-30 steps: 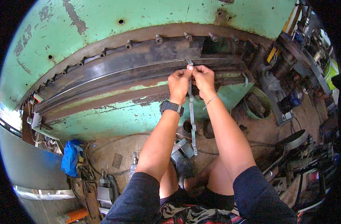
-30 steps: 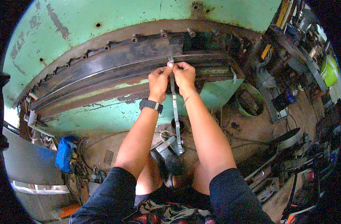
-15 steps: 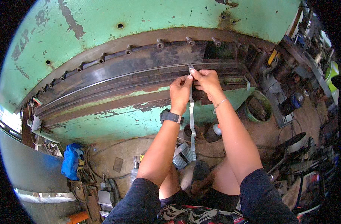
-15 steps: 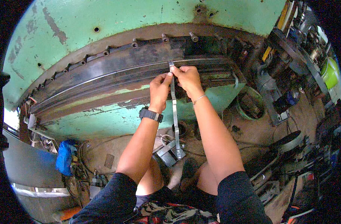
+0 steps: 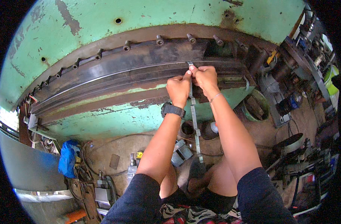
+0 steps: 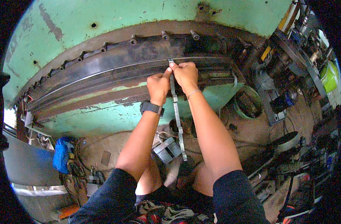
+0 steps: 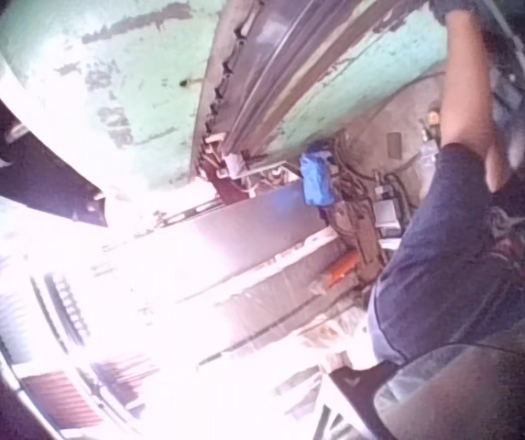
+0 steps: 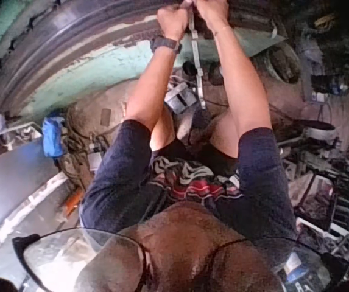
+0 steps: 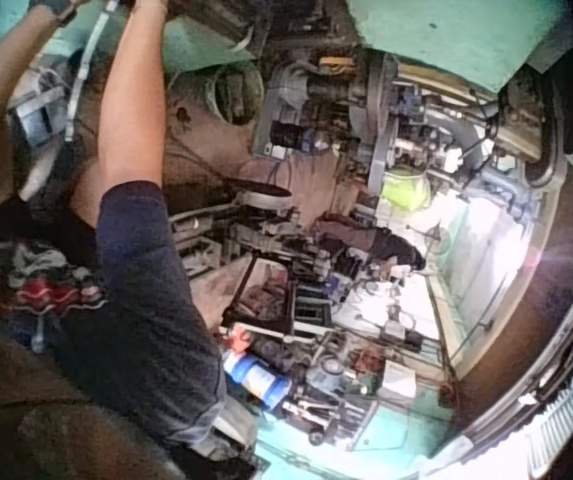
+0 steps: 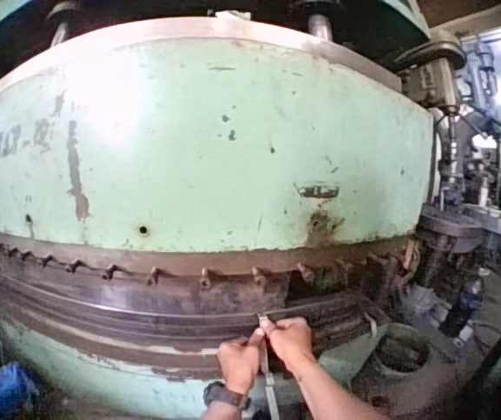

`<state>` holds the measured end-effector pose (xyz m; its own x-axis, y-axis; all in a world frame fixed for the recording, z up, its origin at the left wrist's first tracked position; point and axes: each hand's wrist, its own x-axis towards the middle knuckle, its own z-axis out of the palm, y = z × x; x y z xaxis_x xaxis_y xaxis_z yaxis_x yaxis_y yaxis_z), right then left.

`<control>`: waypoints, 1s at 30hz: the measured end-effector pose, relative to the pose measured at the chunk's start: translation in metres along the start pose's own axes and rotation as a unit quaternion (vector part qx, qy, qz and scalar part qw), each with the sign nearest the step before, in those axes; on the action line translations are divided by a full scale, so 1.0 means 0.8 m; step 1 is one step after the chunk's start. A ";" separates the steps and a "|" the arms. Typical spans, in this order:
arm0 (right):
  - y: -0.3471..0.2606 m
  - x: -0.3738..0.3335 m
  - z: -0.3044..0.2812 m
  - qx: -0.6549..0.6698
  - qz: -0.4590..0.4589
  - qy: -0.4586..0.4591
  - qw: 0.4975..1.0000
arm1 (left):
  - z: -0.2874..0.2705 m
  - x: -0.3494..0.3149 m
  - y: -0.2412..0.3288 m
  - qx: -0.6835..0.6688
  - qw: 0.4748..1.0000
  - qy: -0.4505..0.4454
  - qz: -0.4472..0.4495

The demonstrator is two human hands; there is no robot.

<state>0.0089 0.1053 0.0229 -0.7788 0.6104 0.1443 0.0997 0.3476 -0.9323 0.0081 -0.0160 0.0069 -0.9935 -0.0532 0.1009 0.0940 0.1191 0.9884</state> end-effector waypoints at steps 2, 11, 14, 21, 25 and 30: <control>-0.007 -0.005 0.001 0.019 0.011 -0.015 1.000 | -0.001 0.005 -0.008 -0.018 1.000 -0.006 -0.018; 0.005 0.003 -0.001 0.029 0.003 -0.028 0.999 | 0.008 0.003 -0.006 -0.140 0.990 -0.020 -0.028; -0.013 -0.008 -0.002 0.002 0.034 -0.082 0.996 | 0.002 0.007 -0.017 -0.160 0.987 -0.016 -0.029; 0.003 0.001 0.001 0.062 0.012 -0.041 0.997 | 0.009 0.013 -0.025 -0.128 0.991 -0.012 -0.036; 0.016 0.010 0.004 0.035 -0.013 -0.025 0.999 | 0.003 0.006 -0.010 -0.158 0.985 -0.047 -0.045; 0.011 0.004 0.005 0.037 -0.003 -0.032 0.999 | -0.004 0.000 -0.001 -0.205 0.974 -0.067 -0.072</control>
<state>0.0048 0.1071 0.0136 -0.8173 0.5610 0.1318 0.0496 0.2962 -0.9538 0.0082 -0.0192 0.0067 -0.9951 0.0940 -0.0307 -0.0566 -0.2873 0.9562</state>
